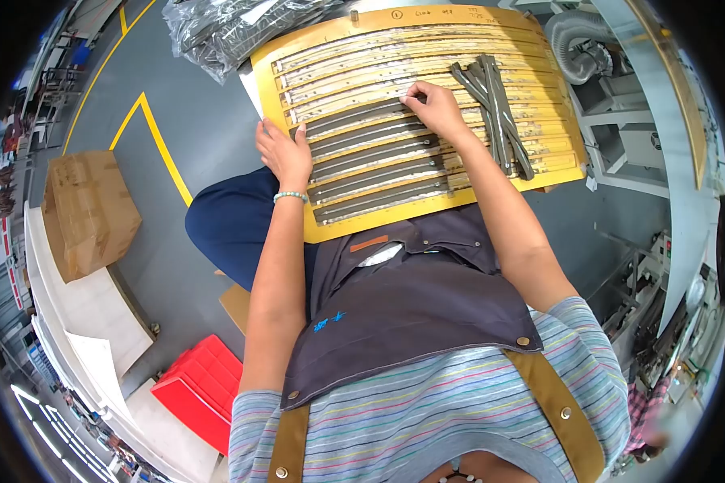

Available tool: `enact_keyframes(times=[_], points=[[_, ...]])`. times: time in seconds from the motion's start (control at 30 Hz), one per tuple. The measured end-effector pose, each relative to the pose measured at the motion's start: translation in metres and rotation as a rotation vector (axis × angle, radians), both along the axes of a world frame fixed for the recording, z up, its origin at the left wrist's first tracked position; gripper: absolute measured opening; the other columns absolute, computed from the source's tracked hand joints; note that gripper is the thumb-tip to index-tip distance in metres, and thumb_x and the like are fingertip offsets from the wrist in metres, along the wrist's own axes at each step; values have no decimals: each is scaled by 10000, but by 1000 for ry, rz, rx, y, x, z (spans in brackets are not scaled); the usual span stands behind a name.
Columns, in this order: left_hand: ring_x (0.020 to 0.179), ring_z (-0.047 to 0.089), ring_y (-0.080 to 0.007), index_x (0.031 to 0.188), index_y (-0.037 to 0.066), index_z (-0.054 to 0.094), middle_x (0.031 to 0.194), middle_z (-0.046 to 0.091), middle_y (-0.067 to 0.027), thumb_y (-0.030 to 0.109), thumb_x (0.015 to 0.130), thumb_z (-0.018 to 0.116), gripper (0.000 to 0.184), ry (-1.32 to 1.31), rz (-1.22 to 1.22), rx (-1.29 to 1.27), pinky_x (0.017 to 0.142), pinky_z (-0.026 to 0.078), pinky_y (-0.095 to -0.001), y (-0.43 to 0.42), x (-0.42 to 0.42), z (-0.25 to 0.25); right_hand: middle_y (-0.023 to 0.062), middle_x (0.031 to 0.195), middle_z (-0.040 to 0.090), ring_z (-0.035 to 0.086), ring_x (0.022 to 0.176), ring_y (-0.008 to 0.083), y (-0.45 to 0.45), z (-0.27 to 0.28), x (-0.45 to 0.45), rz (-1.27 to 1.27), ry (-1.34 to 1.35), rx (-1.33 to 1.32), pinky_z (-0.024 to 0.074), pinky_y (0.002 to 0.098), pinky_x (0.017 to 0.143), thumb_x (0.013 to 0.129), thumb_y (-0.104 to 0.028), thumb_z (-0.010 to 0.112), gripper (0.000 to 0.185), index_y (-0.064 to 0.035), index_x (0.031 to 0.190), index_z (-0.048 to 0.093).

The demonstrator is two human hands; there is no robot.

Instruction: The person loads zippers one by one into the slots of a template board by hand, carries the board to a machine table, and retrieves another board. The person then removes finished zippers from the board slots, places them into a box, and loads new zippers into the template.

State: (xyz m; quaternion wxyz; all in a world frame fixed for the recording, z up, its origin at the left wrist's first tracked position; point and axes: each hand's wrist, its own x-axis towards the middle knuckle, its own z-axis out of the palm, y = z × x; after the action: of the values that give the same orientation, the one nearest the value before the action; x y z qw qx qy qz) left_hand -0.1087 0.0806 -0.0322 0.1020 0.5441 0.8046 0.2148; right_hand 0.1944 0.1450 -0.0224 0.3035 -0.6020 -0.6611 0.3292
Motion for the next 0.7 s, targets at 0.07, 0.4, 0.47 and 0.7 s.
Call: enact_keyframes(times=[0.07, 0.4, 0.47, 0.7], points=[[1449, 319, -417, 1545, -53, 317, 1573, 310, -259, 365, 970, 689, 802, 15, -1, -22, 1122, 349, -579, 0, 2, 1, 127, 685, 657, 640, 663, 276, -2, 4, -3, 2, -84, -11, 505, 386, 652, 867, -281, 774, 210, -76, 883, 733], [1461, 315, -413, 1550, -43, 324, 1585, 301, -261, 345, 996, 653, 753, 59, -6, -55, 1114, 353, -586, 0, 3, 1, 187, 726, 683, 673, 733, 372, 0, 16, -5, -4, -162, -82, 523, 448, 700, 849, -282, 778, 214, -76, 898, 742], [1458, 319, -414, 1551, -43, 324, 1584, 301, -261, 343, 996, 652, 751, 63, -9, -53, 1112, 356, -584, 1, 3, 0, 186, 723, 681, 673, 733, 372, 0, 15, -5, -6, -170, -75, 524, 450, 699, 850, -282, 777, 212, -78, 898, 742], [1447, 329, -420, 1546, -49, 329, 1569, 313, -263, 339, 995, 652, 746, 69, -16, -21, 1106, 361, -580, -1, 3, -1, 173, 711, 680, 676, 734, 372, -3, 16, -9, -31, -186, -67, 529, 462, 700, 851, -271, 768, 196, -83, 896, 735]])
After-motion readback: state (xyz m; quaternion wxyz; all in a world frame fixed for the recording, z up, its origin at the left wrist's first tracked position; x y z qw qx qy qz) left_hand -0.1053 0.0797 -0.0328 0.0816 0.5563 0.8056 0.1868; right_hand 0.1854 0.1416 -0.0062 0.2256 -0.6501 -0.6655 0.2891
